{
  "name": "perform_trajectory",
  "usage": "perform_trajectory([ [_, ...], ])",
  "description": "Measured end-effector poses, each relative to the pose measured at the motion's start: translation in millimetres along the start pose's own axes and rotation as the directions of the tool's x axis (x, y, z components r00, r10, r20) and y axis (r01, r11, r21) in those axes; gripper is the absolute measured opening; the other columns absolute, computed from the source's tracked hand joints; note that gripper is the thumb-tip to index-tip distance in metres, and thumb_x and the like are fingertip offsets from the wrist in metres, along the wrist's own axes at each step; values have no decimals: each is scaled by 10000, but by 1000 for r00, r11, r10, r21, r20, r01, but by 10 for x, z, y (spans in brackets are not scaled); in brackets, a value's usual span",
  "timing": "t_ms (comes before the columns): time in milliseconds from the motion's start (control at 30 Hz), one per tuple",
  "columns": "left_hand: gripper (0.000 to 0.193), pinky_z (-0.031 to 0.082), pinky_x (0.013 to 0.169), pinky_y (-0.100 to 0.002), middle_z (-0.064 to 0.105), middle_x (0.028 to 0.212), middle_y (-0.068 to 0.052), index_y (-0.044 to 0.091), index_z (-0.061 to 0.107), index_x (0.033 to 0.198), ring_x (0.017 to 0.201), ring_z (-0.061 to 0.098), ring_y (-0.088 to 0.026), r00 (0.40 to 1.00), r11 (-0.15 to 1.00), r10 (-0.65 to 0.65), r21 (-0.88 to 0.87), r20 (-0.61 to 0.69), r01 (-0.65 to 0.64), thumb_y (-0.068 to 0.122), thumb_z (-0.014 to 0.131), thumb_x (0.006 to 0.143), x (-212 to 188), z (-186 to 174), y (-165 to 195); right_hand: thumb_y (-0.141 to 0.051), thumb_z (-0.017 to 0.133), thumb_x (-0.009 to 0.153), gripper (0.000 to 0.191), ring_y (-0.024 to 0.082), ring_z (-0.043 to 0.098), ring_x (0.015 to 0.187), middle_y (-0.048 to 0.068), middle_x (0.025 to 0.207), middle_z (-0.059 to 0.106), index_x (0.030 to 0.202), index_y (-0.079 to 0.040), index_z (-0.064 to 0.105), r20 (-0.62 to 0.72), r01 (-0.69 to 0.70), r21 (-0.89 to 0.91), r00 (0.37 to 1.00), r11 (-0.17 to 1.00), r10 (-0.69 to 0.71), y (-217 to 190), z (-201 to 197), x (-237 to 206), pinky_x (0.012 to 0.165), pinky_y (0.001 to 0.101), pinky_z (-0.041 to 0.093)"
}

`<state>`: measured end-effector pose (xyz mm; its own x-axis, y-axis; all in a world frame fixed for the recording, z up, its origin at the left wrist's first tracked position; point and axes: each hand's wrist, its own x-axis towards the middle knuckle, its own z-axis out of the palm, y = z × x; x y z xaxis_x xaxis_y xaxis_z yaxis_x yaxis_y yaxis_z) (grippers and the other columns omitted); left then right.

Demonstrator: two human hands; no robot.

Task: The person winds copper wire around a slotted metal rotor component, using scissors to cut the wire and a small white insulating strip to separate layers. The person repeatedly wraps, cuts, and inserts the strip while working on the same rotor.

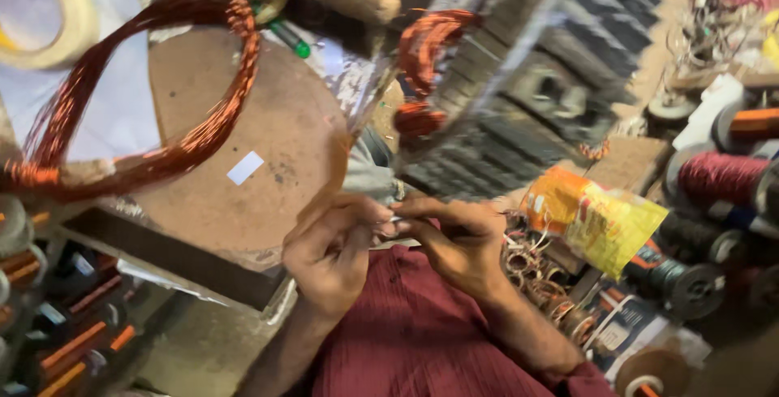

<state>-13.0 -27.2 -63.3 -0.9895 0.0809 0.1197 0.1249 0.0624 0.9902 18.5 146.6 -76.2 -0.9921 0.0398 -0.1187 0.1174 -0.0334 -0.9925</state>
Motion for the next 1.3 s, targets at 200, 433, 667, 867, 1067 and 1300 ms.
perform_trajectory([
  [200, 208, 572, 671, -219, 697, 999, -119, -47, 715, 1028, 809, 707, -149, 997, 995, -53, -79, 54, 57, -186, 612, 912, 42, 99, 27, 46, 829, 840, 291, 85, 675, 593, 78, 798, 803, 1114, -52, 826, 12, -85, -227, 996, 970, 90, -2, -184, -43, 538, 215, 482],
  [433, 238, 583, 670, -240, 709, 988, -139, -43, 720, 1030, 769, 703, -166, 994, 997, 23, -73, 107, -15, -202, 616, 886, 64, 125, 31, 109, 751, 871, 287, 156, 744, 821, 102, 953, 740, 1107, -50, 791, 25, 169, -114, 986, 979, -167, -208, -244, 49, 701, 268, 576],
  [667, 199, 593, 640, -252, 707, 872, -111, -26, 710, 983, 781, 707, -178, 961, 976, 204, 32, 188, -213, -176, 672, 857, 238, 140, 180, 113, 772, 841, 296, 194, 718, 886, 98, 1002, 713, 1091, -44, 763, 86, 374, -244, 927, 895, -364, -373, -377, 53, 745, 297, 574],
  [867, 67, 574, 619, -293, 728, 871, -102, 33, 728, 1061, 677, 706, -152, 962, 962, 266, -77, 59, -262, -7, 682, 1034, 1160, -293, 218, 45, 813, 872, 221, 166, 662, 825, 71, 1005, 707, 1073, -35, 765, -240, 363, -508, 812, 781, -533, -794, -624, 175, 683, 255, 526],
  [1067, 616, 479, 1154, -305, 551, 1395, -67, 110, 421, 1498, 1267, 556, -153, 698, 910, 412, -305, 586, -281, 10, 809, 1031, 1991, 255, 187, 45, 863, 954, 252, 182, 714, 959, 87, 1123, 712, 1168, -43, 763, -250, 220, -799, 725, 560, -641, -829, -448, 523, 820, 274, 583],
  [1300, 870, 363, 1286, -299, 289, 1656, -103, 72, -32, 1598, 1501, 384, -193, 499, 923, 357, -380, 790, -59, 34, 663, 1076, 2099, 326, 170, 40, 865, 953, 210, 146, 724, 967, 95, 1079, 715, 1119, -26, 754, -256, 251, -696, 790, 673, -558, -807, -575, 641, 830, 253, 596],
])
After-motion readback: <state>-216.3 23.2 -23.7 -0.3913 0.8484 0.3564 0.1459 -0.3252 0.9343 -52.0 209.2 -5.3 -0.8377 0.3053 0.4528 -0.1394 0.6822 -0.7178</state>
